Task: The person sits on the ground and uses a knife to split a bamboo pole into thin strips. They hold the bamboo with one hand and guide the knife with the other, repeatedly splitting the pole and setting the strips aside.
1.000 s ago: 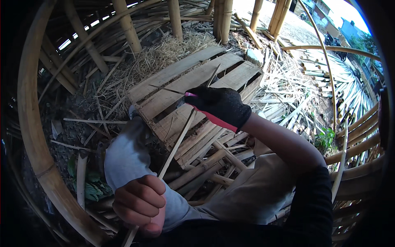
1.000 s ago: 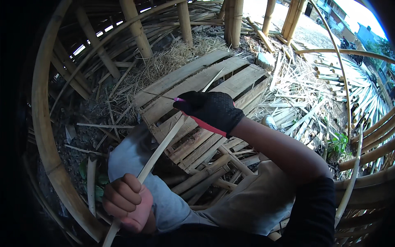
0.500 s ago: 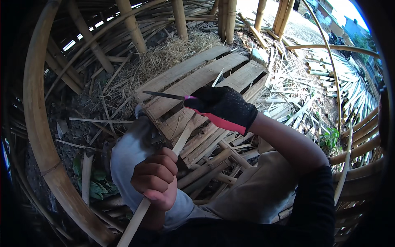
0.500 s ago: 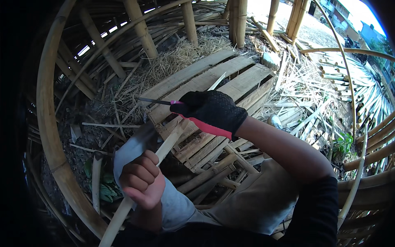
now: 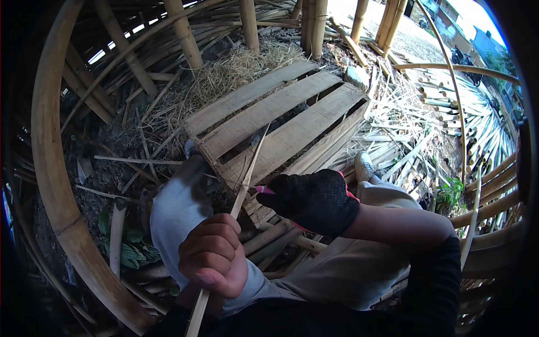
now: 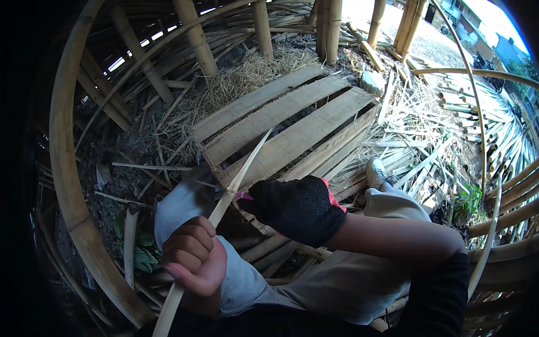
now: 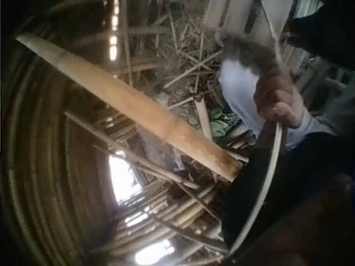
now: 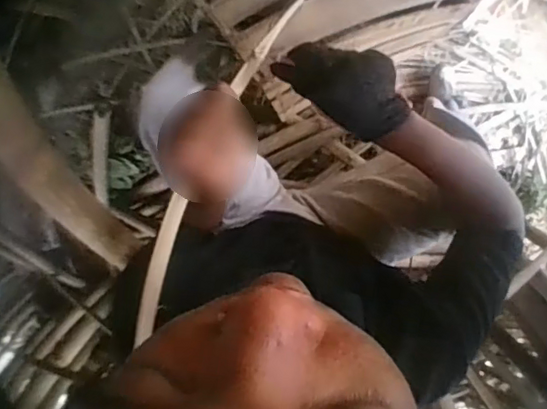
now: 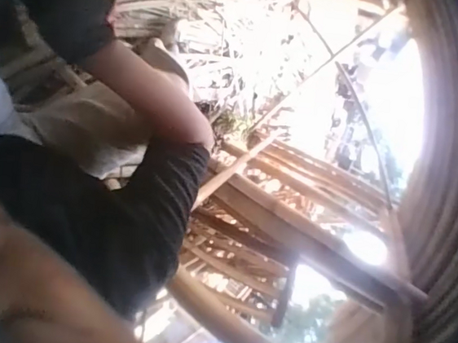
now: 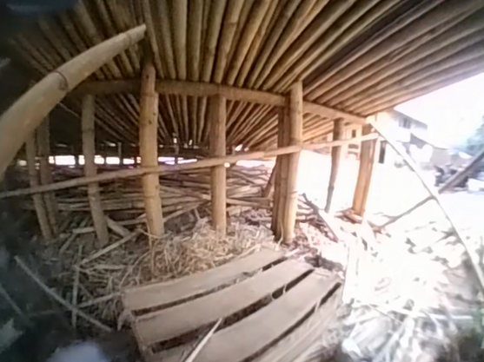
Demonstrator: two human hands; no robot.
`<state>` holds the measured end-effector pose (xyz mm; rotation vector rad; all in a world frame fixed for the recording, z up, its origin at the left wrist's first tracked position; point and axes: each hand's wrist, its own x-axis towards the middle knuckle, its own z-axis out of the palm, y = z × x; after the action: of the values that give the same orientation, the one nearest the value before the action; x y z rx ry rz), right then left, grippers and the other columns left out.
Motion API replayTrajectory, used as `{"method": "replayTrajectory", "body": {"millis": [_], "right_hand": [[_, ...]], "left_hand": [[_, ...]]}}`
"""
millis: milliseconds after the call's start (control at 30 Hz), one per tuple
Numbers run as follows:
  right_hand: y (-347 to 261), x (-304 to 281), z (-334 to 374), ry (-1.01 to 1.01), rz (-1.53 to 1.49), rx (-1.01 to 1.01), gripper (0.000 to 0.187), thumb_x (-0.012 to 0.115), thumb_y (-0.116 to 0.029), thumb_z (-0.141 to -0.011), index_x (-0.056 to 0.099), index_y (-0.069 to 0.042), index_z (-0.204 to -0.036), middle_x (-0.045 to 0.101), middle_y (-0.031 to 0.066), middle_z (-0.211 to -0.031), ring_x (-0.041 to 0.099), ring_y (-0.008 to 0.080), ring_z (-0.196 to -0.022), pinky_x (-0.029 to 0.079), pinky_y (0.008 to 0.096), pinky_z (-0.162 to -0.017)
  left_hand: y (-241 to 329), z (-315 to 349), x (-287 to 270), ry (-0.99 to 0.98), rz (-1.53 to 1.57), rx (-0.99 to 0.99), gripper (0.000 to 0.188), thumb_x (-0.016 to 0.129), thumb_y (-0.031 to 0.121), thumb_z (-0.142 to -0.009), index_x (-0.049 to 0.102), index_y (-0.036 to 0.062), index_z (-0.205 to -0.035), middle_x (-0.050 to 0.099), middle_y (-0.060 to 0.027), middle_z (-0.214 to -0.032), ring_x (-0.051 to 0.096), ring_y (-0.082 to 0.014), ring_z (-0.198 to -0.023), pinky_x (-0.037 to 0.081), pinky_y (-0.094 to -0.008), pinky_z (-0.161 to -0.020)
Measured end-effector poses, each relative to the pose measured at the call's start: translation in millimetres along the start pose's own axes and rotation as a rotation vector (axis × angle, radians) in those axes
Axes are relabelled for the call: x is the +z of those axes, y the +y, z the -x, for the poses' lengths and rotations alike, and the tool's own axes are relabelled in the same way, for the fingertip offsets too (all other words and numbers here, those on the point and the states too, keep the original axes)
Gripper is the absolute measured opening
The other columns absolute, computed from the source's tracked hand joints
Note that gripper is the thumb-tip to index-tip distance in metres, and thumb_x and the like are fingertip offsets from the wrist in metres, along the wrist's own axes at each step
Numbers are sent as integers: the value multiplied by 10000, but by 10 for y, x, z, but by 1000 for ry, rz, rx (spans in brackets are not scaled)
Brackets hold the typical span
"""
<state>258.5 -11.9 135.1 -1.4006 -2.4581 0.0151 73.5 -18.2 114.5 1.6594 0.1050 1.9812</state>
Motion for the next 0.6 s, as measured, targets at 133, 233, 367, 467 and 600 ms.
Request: {"method": "replayTrajectory", "body": {"millis": [133,233,367,467,600], "right_hand": [[126,68,12,137,78,-88,227,582,-293,-917,643,-158,-1089,636,79,-908,674,249,-671,516,374,-518],[222,99,51,-1,66,-26,307,595,-222,-892,634,-210,-1196,635,91,-1140,686,237,-780,532,370,-564],[249,182,48,61,-17,0,342,589,-216,-891,624,-225,-1231,628,100,-1166,685,253,-843,545,367,-606],[164,131,-31,123,-30,-91,307,580,-229,-897,637,-220,-1198,636,93,-1138,686,247,-792,537,363,-565],[93,83,-189,-231,18,151,250,564,-260,-909,650,-227,-1142,643,72,-1109,685,218,-732,518,362,-501]], "left_hand": [[3,-5,-68,45,48,-40,512,349,314,-1028,265,153,-549,220,37,-475,205,-105,-415,225,-297,-470],[22,-24,-89,57,49,-61,509,347,310,-1026,264,156,-548,215,38,-477,195,-105,-422,217,-299,-474],[34,-47,-86,48,34,-56,508,348,308,-1025,258,161,-548,209,39,-478,180,-102,-426,212,-298,-482],[29,-43,-110,24,43,-57,510,350,309,-1026,254,162,-547,206,41,-478,171,-100,-428,208,-298,-483],[12,-24,-110,41,62,-85,512,354,313,-1027,255,161,-548,206,43,-480,172,-98,-430,206,-295,-481]]}}
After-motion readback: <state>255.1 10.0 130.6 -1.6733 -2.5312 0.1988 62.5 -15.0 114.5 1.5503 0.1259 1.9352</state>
